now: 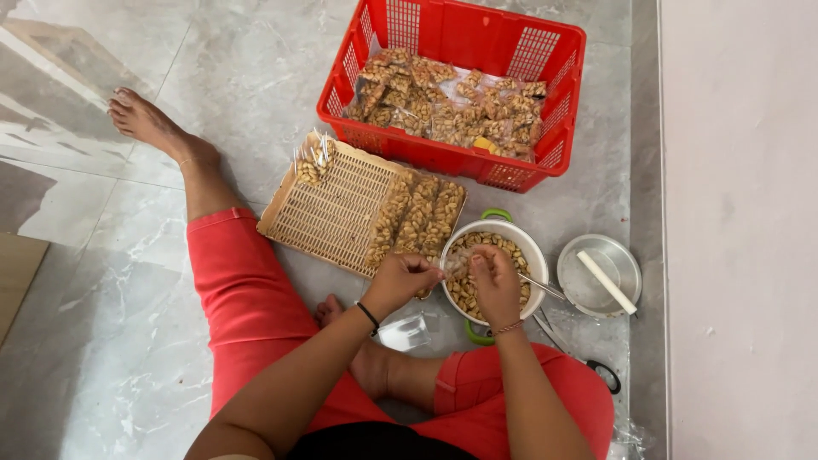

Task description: A person sitting on the floor is manually packaging small nut-based snacks into individual plastic bags.

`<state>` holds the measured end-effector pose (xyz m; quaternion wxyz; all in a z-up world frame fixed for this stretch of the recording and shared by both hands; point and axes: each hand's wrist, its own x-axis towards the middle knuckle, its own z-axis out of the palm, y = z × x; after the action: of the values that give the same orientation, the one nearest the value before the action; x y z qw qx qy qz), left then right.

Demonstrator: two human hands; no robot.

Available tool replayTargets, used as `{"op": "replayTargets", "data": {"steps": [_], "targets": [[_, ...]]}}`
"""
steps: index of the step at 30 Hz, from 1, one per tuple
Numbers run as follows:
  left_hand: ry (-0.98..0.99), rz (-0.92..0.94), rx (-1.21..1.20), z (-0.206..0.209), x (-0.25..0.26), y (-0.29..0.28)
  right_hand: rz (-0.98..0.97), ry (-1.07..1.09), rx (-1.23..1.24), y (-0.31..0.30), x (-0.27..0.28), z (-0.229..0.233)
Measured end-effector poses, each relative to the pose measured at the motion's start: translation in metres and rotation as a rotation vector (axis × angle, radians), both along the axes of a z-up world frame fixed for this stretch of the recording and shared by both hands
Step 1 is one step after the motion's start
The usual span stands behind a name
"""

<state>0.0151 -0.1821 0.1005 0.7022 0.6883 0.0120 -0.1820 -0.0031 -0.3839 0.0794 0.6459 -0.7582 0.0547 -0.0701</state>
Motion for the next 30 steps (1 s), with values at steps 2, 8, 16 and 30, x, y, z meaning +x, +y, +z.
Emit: {"op": "replayTargets", "data": {"steps": [2,8,16,30], "targets": [[-0.043,0.001,0.174,0.017,-0.002,0.0,-0.129,-0.199,-0.184,0.005,-0.004,0.018],[-0.318,-0.103,0.721,-0.027,0.005,-0.006,0.039,-0.048,-0.16,0.02,-0.014,-0.016],[-0.43,-0.229,0.748,-0.007,-0.002,-0.014,0.08,0.093,-0.018,0.01,-0.002,-0.012],[-0.147,-0.219,0.179,0.008,0.0,-0.003,0.23,0.007,0.078,0.005,-0.011,0.015]]}}
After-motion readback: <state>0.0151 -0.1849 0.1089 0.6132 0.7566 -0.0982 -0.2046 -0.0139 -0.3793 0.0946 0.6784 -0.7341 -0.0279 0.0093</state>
